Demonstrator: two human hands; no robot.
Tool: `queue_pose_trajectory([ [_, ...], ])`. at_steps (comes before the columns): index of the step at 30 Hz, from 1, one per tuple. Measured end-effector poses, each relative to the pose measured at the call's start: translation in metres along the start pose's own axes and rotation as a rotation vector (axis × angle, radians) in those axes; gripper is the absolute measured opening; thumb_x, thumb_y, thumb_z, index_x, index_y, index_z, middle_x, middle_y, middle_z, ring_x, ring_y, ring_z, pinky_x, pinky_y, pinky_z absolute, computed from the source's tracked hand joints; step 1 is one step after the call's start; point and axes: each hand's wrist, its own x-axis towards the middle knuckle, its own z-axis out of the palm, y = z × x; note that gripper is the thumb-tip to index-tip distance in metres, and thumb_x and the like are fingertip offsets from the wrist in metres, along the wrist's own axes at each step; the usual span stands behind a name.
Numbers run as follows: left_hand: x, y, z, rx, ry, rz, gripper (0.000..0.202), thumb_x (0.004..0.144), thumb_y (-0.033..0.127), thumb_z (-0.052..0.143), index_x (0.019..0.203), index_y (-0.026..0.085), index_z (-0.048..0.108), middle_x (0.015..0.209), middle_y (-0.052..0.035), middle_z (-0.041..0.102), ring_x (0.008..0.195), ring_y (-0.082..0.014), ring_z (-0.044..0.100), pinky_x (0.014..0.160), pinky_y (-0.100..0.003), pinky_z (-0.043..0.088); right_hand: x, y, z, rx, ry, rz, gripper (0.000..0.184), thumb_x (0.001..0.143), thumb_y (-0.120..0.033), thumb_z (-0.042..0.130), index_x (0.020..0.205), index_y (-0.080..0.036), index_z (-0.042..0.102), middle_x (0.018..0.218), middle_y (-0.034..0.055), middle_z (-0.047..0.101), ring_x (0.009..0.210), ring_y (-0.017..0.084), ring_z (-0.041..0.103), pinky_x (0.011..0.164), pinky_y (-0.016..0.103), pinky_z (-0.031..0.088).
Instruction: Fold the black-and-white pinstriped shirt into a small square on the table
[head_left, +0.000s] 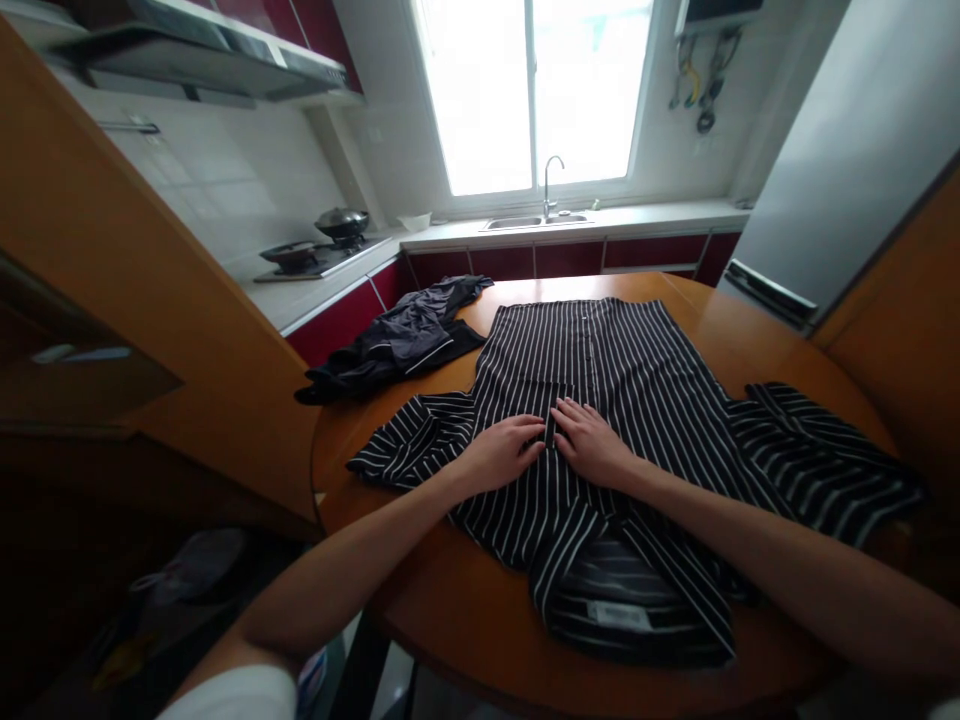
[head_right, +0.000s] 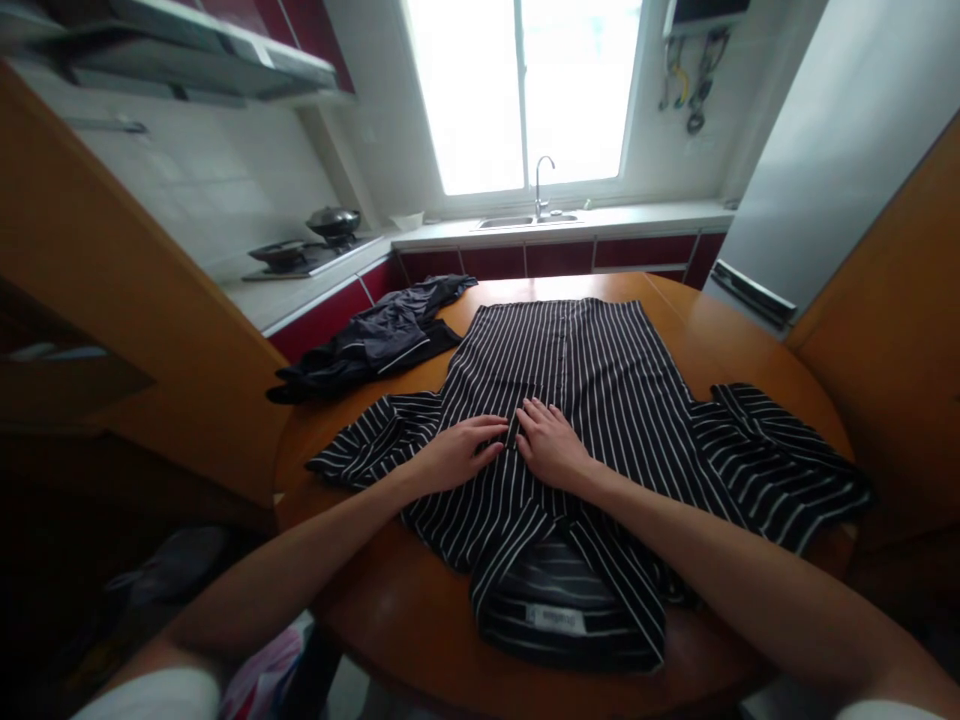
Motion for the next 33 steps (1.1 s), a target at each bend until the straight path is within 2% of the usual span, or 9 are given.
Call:
queue_pose_trajectory([
  [5,-0.001,0.0,-0.003,-0.072,0.032,0.017,0.031,0.1,0.027,0.055,0.127,0.02,0.069,0.135,-0.0065,0.066,0.123,-0.0221,0.063,0.111,-0.036,0.048,-0.001,-0.002,-0.005,0.0,-0.007,-0.012,0.055,0.102,-0.031,0.043,0.152,-0.007,0.047,0.162,0.0182,0.036,0.153,0.03,0.028,0.125,0.049,0.021],
  [12,0.001,-0.004,-0.005,-0.114,0.068,0.006,0.027,0.1,0.024,0.055,0.12,0.019,0.072,0.126,-0.007,0.07,0.116,-0.0217,0.066,0.108,-0.036,0.049,-0.001,-0.002,-0.006,0.005,-0.002,-0.019,0.055,0.102,-0.032,0.043,0.151,-0.008,0.049,0.162,0.018,0.037,0.153,0.03,0.028,0.125,0.049,0.022],
  [19,0.001,-0.01,-0.005,-0.15,0.078,0.018,0.027,0.1,0.026,0.055,0.119,0.022,0.072,0.125,-0.006,0.07,0.116,-0.022,0.066,0.108,-0.038,0.05,0.001,-0.002,-0.005,0.038,0.026,-0.026,0.054,0.1,-0.032,0.047,0.15,-0.012,0.051,0.161,0.0168,0.039,0.153,0.029,0.029,0.125,0.048,0.022],
  [33,0.0,-0.011,-0.008,-0.169,0.079,-0.017,0.027,0.099,0.025,0.055,0.119,0.022,0.072,0.125,-0.0055,0.071,0.116,-0.021,0.066,0.106,-0.036,0.05,0.002,-0.005,-0.007,0.071,0.006,-0.014,0.056,0.1,-0.033,0.046,0.151,-0.01,0.049,0.162,0.0161,0.038,0.153,0.029,0.028,0.125,0.048,0.022],
])
